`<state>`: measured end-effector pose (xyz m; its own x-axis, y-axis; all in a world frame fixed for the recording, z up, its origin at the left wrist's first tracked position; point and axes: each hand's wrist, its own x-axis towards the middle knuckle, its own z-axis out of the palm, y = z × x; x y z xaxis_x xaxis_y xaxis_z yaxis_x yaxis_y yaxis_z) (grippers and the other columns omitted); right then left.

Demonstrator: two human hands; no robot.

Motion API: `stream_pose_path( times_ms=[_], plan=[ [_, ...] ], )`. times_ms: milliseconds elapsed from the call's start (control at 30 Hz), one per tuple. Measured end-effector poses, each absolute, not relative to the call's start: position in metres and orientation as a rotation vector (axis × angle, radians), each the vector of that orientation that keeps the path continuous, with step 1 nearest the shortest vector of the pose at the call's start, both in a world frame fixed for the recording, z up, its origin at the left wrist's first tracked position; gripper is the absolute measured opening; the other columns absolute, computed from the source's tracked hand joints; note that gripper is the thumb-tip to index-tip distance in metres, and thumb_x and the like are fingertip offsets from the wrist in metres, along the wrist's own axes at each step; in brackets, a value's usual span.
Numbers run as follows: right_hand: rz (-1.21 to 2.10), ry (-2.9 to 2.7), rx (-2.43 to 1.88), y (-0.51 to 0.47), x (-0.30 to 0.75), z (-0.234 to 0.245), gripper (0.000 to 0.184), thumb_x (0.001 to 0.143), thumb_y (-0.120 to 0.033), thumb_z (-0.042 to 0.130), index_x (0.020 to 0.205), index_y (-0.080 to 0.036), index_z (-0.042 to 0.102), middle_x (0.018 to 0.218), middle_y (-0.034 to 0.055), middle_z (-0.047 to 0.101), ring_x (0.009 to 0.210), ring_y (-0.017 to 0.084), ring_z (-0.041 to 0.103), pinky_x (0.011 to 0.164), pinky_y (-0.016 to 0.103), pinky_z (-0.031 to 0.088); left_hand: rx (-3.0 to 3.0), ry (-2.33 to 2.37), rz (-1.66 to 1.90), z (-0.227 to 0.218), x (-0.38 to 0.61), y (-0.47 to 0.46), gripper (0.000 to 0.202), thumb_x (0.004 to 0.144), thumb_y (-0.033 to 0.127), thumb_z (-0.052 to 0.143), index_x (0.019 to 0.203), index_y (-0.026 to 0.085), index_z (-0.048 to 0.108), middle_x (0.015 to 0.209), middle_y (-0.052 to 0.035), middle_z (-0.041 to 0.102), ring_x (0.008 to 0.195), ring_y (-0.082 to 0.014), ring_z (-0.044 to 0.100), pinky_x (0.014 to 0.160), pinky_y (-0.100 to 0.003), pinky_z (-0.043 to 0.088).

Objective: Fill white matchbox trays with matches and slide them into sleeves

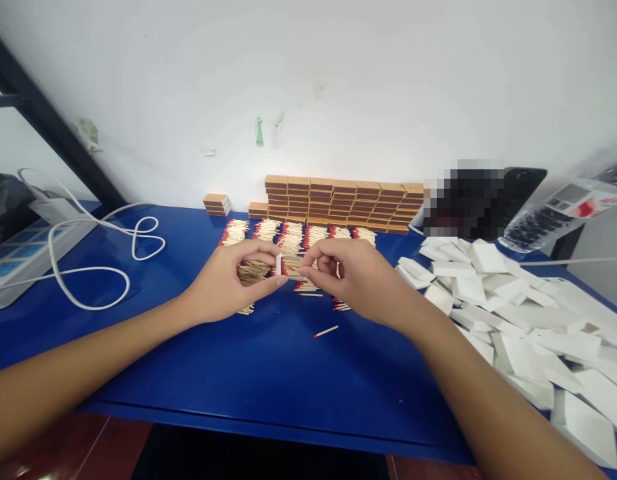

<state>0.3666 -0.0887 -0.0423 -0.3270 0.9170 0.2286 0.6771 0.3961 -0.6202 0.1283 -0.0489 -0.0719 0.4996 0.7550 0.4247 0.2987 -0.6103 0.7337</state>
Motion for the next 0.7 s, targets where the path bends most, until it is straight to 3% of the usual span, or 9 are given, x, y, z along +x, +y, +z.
stream_pose_path(
  times_ms=[133,367,467,700],
  plan=[
    [0.403,-2.127,-1.306,-0.086,0.359,-0.054,0.020,0.098,-0.038,0.065,0.088,-0.022,0.072,0.059,-0.0037,0.052,0.056,0.012,0.045,0.054,0.027,0.034,2.092,0.749,0.989,-0.073,0.130,-0.054,0.027,0.087,0.029,0.078,0.111,0.021,0.070,0.103,-0.0018,0.079,0.096,-0.0184,0.076,0.088,-0.029,0.059],
    [0.282,-2.096,-1.275,-0.084,0.366,-0.051,0.014,0.098,-0.033,0.066,0.091,-0.022,0.072,0.066,-0.0022,0.058,0.059,0.012,0.048,0.057,0.027,0.038,2.069,0.829,0.977,-0.071,0.128,-0.050,0.032,0.085,0.033,0.080,0.112,0.019,0.071,0.105,-0.0053,0.079,0.092,-0.0207,0.076,0.086,-0.034,0.059],
    [0.307,-2.128,-1.303,-0.084,0.370,-0.048,0.013,0.096,-0.031,0.068,0.087,-0.022,0.071,0.067,-0.0023,0.058,0.059,0.012,0.049,0.057,0.027,0.038,2.070,0.876,0.997,-0.070,0.127,-0.048,0.034,0.083,0.035,0.082,0.111,0.019,0.072,0.097,-0.0037,0.080,0.089,-0.0206,0.075,0.085,-0.034,0.058],
    [0.343,-2.107,-1.308,-0.083,0.369,-0.050,0.010,0.094,-0.029,0.067,0.087,-0.022,0.071,0.066,-0.0027,0.058,0.058,0.012,0.049,0.055,0.027,0.038,2.046,0.853,0.975,-0.071,0.127,-0.047,0.033,0.084,0.033,0.081,0.112,0.019,0.070,0.100,-0.0041,0.080,0.093,-0.0214,0.076,0.089,-0.035,0.057]
  ],
)
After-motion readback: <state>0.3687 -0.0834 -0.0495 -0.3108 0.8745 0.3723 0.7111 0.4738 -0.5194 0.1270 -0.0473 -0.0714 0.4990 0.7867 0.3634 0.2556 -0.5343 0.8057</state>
